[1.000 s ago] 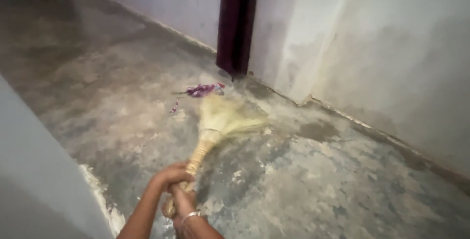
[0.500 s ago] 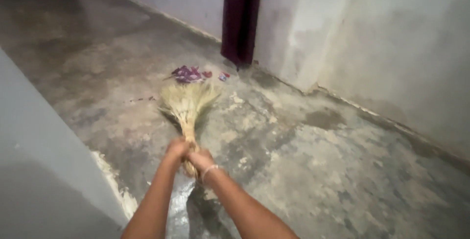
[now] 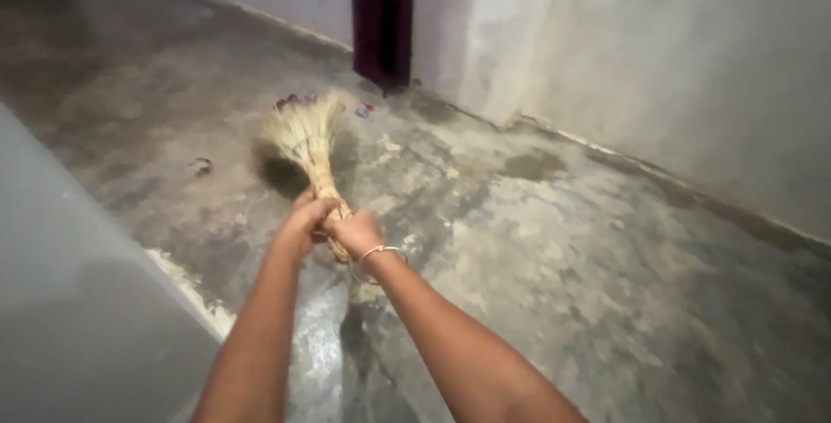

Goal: The person sweeps a concrete floor using a traditional straw broom, moving debris and small pieces of fabric toward a doorway. The camera follows the sweeping motion across the room.

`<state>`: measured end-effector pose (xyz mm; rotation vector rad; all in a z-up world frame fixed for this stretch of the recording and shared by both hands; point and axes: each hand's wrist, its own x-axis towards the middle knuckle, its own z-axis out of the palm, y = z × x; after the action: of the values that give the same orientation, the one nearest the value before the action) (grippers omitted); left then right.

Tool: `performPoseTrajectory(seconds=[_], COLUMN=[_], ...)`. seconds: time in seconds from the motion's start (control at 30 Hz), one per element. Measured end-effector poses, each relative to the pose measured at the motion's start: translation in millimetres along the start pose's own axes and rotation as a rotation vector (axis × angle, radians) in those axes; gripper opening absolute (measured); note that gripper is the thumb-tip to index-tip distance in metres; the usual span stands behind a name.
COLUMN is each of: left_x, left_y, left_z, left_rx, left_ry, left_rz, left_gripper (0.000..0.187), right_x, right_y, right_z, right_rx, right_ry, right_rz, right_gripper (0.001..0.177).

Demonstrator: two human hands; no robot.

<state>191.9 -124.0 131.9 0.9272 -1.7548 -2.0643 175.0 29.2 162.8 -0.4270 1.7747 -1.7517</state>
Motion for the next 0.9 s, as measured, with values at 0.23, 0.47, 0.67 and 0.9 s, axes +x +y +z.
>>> performPoseTrajectory(seconds=[0.23,0.47,0.67,0.9], left_x=[-130.2,-168.5,-131.2,-3.8], left_y=[19.3,-38.0,-94.1,-107.8], left_z=[24.1,-13.8,-107.9,-128.9], left_rx=[-0.151,0.386,0.116,0.005], left_ry=[-0.450,-0.428,-0.203,0.222], left_rz=[-0.052,-0.307,-0.264,-0.038], left_gripper=[0.092,0.072,0.058,0.033], right_x=[-93.7,-172.4,-158.6,-16.9], right_y=[62.1,94.8,118.5,115.3], right_z=[56.6,119.0,159.2,132.2], right_rx=[0.448,0.760,1.152,0.684], right_ry=[0.416,0.602,0.235,-0.217], right_rz=[-0.214,0.105,0.191,0.282], right_gripper=[0.051,0.050,0.048,0.029])
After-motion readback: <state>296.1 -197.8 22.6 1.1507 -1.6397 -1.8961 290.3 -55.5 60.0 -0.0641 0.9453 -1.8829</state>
